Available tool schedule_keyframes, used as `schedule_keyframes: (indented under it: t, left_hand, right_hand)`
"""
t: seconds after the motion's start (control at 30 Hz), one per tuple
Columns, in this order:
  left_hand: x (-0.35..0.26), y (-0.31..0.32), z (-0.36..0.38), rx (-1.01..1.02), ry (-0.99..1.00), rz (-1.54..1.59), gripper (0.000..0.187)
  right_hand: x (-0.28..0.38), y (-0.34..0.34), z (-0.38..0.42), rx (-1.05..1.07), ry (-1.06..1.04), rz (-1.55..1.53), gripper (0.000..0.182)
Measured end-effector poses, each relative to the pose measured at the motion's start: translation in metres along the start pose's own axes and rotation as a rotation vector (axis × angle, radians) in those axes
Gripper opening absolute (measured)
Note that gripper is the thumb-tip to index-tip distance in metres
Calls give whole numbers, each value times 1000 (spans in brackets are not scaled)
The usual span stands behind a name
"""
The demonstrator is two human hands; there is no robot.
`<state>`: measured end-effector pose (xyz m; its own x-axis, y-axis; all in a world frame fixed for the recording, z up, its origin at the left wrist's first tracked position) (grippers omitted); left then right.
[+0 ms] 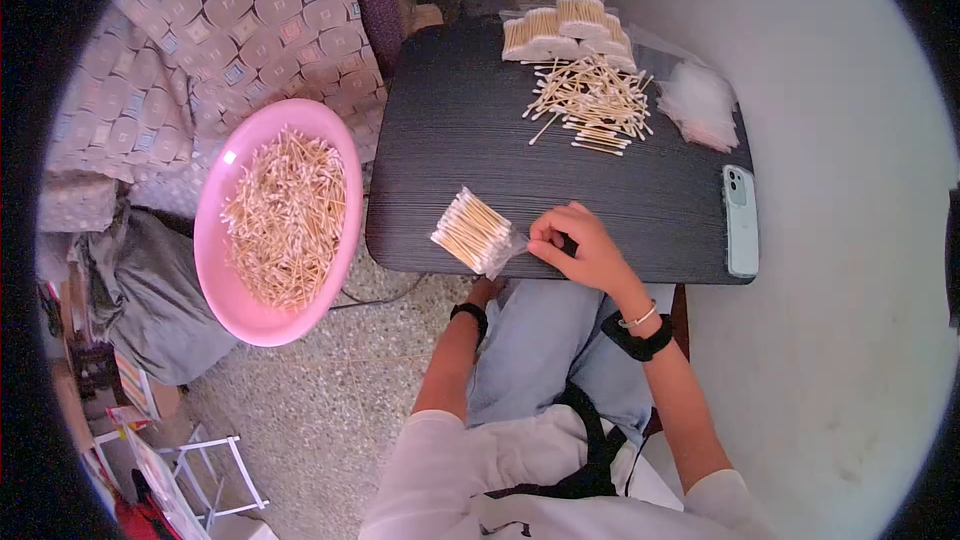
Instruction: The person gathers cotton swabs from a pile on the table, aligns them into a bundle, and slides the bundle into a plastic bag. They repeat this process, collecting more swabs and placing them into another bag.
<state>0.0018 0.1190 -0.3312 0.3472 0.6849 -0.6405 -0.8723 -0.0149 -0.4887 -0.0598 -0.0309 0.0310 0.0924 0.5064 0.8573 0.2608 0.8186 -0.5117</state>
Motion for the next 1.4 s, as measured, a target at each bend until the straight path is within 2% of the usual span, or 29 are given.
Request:
schedule_keyframes:
  t: [0.1,0.37,0.83,1.07,1.17,1.23,1.3,1.37,1.4]
  left_hand:
    - [9,11,13,68,-45,-119,47]
    - [9,28,37,133,-86,-196,46]
    - [2,14,30,177,-114,-294,44]
    - [-15,-4,51,207,-144,-330,43]
    - [-11,-13,61,195,-118,-342,43]
    - [60,20,52,125,42,-333,41]
    - [79,20,57,109,88,-347,40]
    - [49,-12,86,145,26,-381,41]
    - [27,-32,107,129,108,-362,39]
  right_hand:
    - [1,-1,-2,13,12,-10,15]
    - [1,0,-1,16,10,8,14]
    - [0,-1,-1,4,12,10,15]
    - [2,0,-3,-3,2,17,16]
    - [1,0,-3,-16,3,11,16]
    - [-1,-1,-3,-28,-8,-1,16]
    - [0,0,-3,-38,-27,-20,15]
    - [1,1,-1,-46,-41,8,15]
    - [2,0,-2,-52,-51,24,15]
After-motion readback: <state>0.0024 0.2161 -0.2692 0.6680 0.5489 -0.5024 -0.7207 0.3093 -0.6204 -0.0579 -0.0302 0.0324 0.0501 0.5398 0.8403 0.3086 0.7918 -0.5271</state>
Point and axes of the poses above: each hand's wrist, its own z-axis away from the middle knuckle, its own y-axis out of the palm, x = y × z, the point moved 5 cm from there along -z, towards the middle knuckle, and after that the axes turned 11 degrees about y, right-handed, at the moved point
